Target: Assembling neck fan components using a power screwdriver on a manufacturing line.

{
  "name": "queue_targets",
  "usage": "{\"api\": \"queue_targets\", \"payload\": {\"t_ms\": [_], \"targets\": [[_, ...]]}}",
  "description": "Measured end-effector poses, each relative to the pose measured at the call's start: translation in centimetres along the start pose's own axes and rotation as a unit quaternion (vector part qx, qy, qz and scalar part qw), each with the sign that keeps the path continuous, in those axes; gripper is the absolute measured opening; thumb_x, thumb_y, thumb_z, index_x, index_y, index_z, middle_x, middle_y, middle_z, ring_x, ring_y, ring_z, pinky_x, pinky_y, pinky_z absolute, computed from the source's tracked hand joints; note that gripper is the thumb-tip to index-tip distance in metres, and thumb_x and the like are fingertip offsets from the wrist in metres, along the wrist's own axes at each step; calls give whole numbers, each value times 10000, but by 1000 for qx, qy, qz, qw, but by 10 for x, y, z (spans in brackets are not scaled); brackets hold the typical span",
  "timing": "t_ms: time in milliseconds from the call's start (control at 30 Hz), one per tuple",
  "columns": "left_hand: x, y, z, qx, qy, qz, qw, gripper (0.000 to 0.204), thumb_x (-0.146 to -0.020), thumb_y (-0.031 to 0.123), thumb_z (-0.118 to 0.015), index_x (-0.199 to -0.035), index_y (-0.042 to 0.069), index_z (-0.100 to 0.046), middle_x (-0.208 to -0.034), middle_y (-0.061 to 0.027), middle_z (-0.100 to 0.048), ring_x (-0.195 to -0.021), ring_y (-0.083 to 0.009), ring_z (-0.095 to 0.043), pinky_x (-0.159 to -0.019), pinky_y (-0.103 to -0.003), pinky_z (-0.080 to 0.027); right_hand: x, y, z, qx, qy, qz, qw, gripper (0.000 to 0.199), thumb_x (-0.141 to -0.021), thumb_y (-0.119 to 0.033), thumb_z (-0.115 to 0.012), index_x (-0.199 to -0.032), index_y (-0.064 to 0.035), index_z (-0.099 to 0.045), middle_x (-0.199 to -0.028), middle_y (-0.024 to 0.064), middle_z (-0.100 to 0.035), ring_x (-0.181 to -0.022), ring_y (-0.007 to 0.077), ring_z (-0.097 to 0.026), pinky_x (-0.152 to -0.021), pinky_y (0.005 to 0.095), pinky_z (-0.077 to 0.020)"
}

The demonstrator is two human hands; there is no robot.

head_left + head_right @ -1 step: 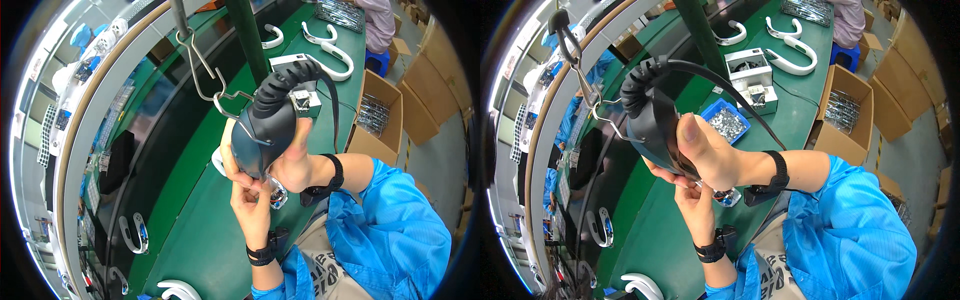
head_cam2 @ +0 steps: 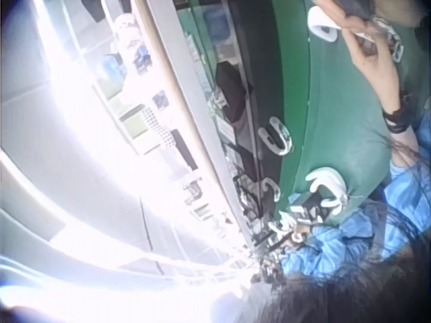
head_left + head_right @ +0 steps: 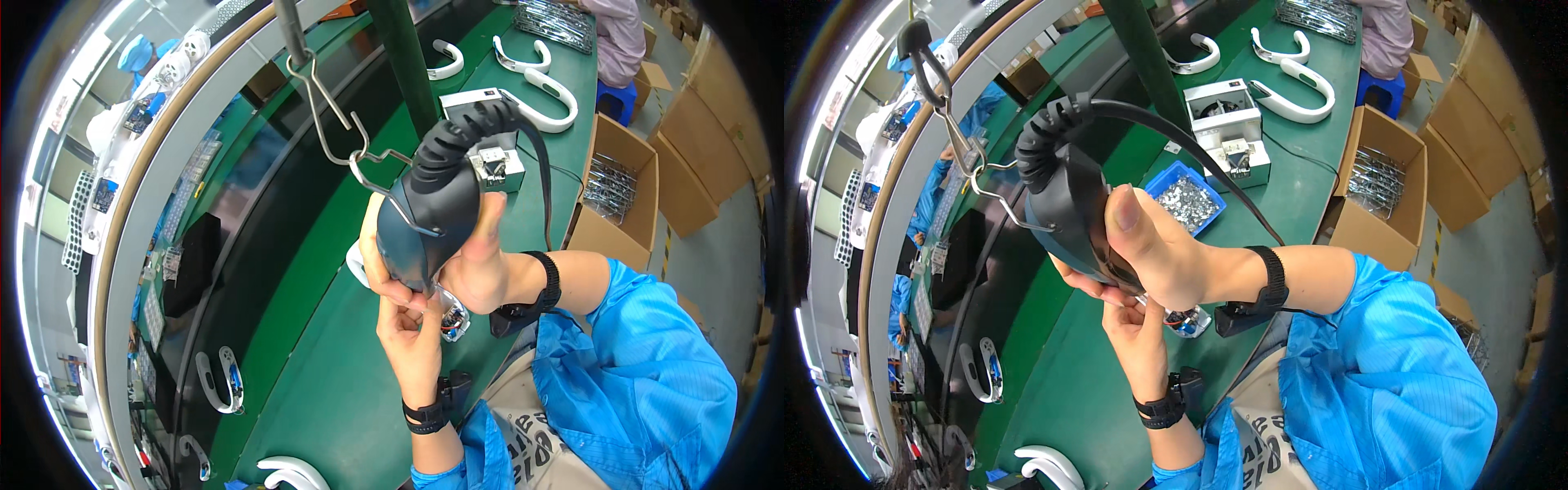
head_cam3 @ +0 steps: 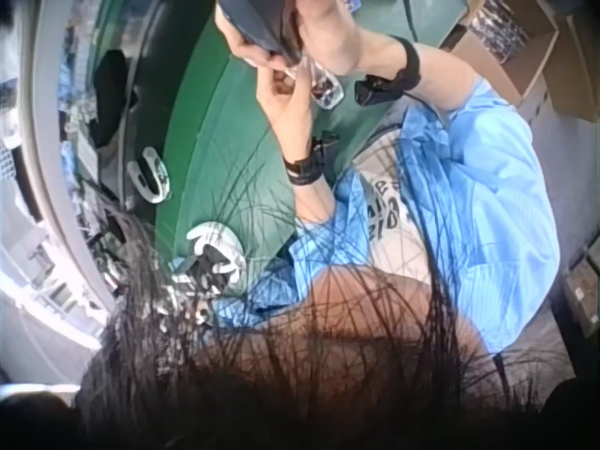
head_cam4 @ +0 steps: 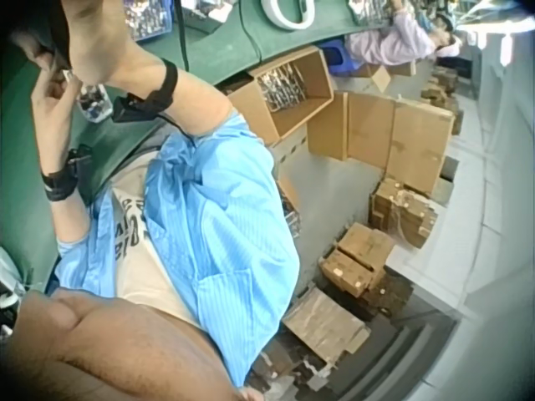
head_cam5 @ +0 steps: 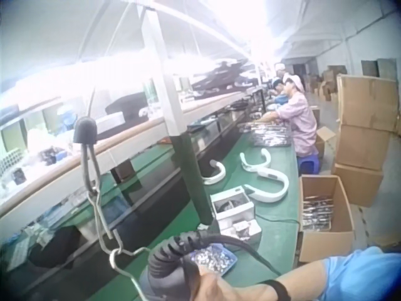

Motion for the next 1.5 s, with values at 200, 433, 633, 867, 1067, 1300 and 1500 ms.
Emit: {"api": "queue_targets", "payload": {"t_ms": [200, 433, 633, 867, 1067, 1300, 1500], "targets": [[1, 1, -4, 56, -15, 11, 998, 410, -986, -10, -726, -1373, -2, -592, -1117, -93, -730, -912, -129, -720, -753, -260, -556, 3, -9, 10, -62, -37, 67, 995, 1036, -886, -977, -213, -1050, -26, -591, -766, 58, -626, -577, 94, -562, -541, 235, -480], [3, 1, -5, 99, -46, 7, 994, 534, -1091, 327, -409, -1530, 30, -474, -1253, -259, -702, -1091, -393, -757, -928, -460, -619, 41, -24, 84, 27, 113, 96, 989, 975, -972, -894, -309, -1287, 15, -467, -940, 201, -682, -677, 215, -686, -597, 333, -585], [2, -2, -21, 140, -43, 7, 989, 546, -1122, 451, -379, -1510, 75, -460, -1270, -248, -665, -993, -353, -755, -855, -435, -622, 100, -8, 120, 258, 263, 147, 918, 597, -1080, -367, -603, -1493, 39, -458, -1432, 179, -539, -1339, 254, -546, -1118, 399, -451], [2, -10, -29, 167, -13, 3, 986, 467, -1165, 430, -327, -1487, 108, -429, -1178, -213, -661, -951, -277, -702, -881, -411, -569, 124, 15, 42, 393, 128, 7, 910, 372, -864, -192, -852, -1150, -16, -692, -1093, 127, -622, -1000, 255, -620, -858, 367, -517], [4, -16, -33, 168, -20, -22, 985, 351, -1180, 340, -352, -1447, 120, -403, -1103, -170, -641, -942, -207, -640, -879, -351, -518, 112, 38, 42, 310, 114, -128, 935, 177, -952, -136, -785, -975, 0, -674, -821, 50, -637, -771, 131, -632, -651, 311, -493], [7, -11, -34, 89, 44, -7, 995, 281, -1149, 142, -507, -1409, 142, -401, -1067, -135, -669, -899, -168, -672, -789, -305, -550, 132, 56, 52, -19, 193, -234, 953, 167, -1080, -155, -664, -1100, 11, -652, -857, 73, -748, -752, 123, -722, -574, 254, -553], [6, -9, -33, 81, 44, -8, 996, 278, -1143, 152, -543, -1386, 138, -409, -1018, -106, -662, -880, -148, -660, -751, -277, -542, 130, 56, 54, -54, 198, -200, 958, 179, -1071, -141, -678, -1131, 26, -653, -912, 103, -762, -794, 160, -753, -600, 281, -597]]}}
Point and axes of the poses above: each hand's wrist, its own x-axis away from the middle knuckle, its own z-axis out of the back of the hand, y = z × x, the point moved 8 cm from there along -x, towards the middle knuckle
